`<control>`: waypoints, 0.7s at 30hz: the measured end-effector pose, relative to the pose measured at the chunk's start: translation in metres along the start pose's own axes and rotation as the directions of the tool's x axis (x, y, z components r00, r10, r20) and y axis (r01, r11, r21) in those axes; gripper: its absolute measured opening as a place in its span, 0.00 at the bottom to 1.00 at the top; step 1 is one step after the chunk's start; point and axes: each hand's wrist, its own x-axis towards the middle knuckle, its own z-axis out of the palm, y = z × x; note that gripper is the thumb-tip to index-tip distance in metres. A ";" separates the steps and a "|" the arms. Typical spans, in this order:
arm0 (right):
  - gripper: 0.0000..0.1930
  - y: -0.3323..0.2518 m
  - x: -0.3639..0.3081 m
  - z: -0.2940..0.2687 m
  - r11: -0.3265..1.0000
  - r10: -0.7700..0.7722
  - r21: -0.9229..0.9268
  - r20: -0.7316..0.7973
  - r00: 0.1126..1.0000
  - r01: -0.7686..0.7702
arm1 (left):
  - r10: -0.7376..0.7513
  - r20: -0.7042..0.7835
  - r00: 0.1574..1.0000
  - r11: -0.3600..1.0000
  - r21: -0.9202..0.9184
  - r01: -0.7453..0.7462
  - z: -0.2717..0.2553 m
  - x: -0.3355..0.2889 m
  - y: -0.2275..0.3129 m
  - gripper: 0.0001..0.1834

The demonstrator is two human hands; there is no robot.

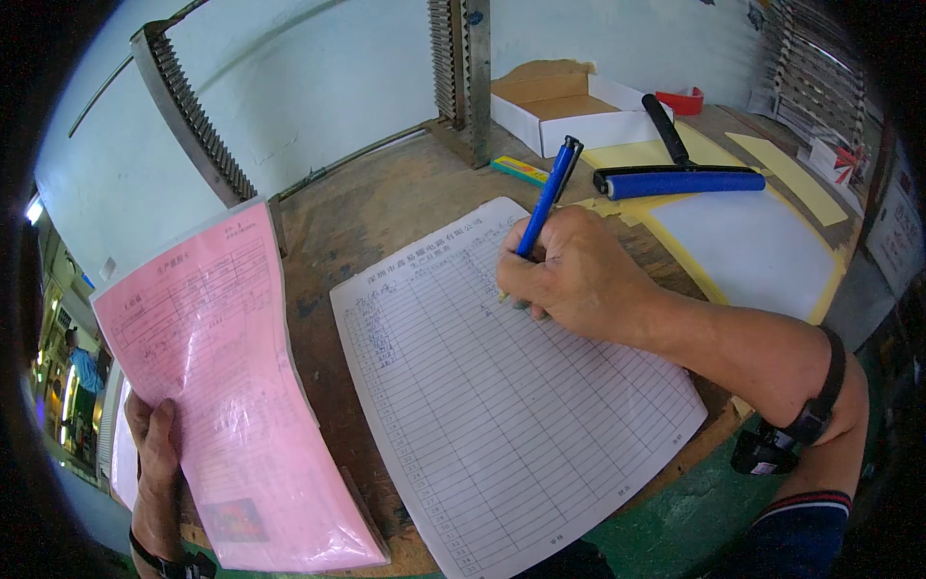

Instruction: Recording production info on a log sheet by referring to a production flow card on a workbench.

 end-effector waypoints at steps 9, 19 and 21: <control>0.12 -0.002 0.000 -0.001 1.000 0.013 0.020 0.003 1.000 -0.013 | -0.022 -0.011 1.000 1.000 0.004 0.022 -0.009 -0.002 -0.006 0.25; 0.12 -0.007 -0.002 -0.003 0.999 0.051 0.015 -0.017 0.999 -0.051 | -0.019 -0.021 1.000 0.999 0.031 0.020 -0.007 -0.001 -0.005 0.25; 0.13 -0.005 -0.001 -0.002 0.999 0.038 0.025 -0.017 0.999 -0.038 | -0.009 -0.005 1.000 1.000 0.000 0.009 -0.008 -0.001 -0.005 0.25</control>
